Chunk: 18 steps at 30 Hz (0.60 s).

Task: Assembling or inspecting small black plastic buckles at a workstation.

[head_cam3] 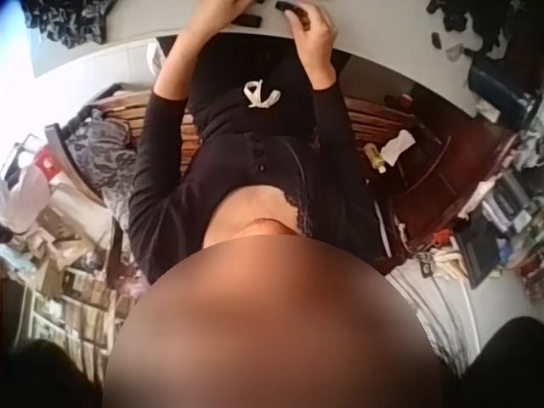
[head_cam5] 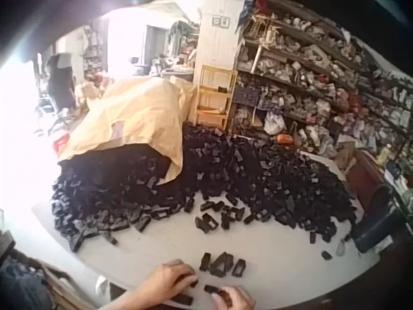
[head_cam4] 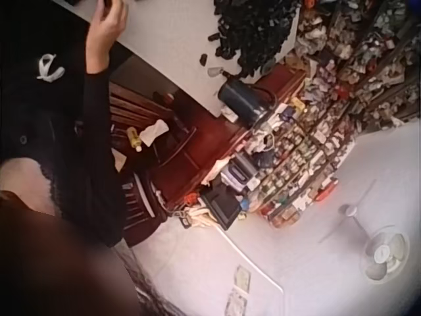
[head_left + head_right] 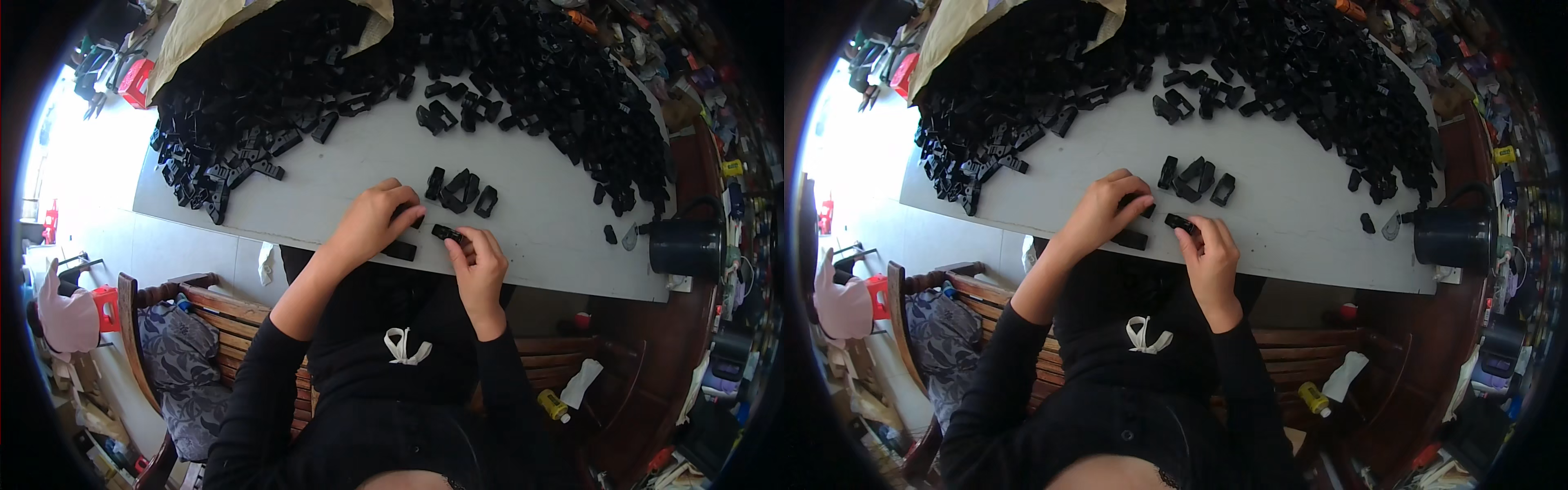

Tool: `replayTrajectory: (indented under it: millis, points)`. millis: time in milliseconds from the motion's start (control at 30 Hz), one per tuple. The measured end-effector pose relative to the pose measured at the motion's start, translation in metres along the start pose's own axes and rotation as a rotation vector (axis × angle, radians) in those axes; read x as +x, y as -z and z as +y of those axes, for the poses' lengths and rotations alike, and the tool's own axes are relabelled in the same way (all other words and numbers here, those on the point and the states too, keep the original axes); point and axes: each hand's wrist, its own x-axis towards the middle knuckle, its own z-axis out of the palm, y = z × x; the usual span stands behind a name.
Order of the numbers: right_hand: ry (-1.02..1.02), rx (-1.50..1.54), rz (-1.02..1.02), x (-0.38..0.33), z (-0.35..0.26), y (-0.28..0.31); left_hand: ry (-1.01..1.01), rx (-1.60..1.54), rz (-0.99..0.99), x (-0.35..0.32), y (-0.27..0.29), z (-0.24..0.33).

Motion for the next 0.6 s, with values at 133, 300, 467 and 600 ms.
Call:
replayTrajectory:
  millis: [133,300,467,600]
  points:
    - [0.18,-0.188,0.035,0.003,-0.008,0.0,0.159,-0.15,-0.108,-0.002,0.011,0.014]
    - [0.153,-0.085,0.016,0.005,-0.017,-0.005,0.137,-0.13,-0.187,-0.007,0.014,0.01]
    - [0.417,-0.188,-0.078,0.018,-0.018,-0.02,0.071,-0.11,-0.148,-0.01,0.009,0.006]
    - [0.513,-0.221,-0.065,0.02,-0.018,-0.029,0.008,-0.093,-0.107,-0.012,0.006,0.001]
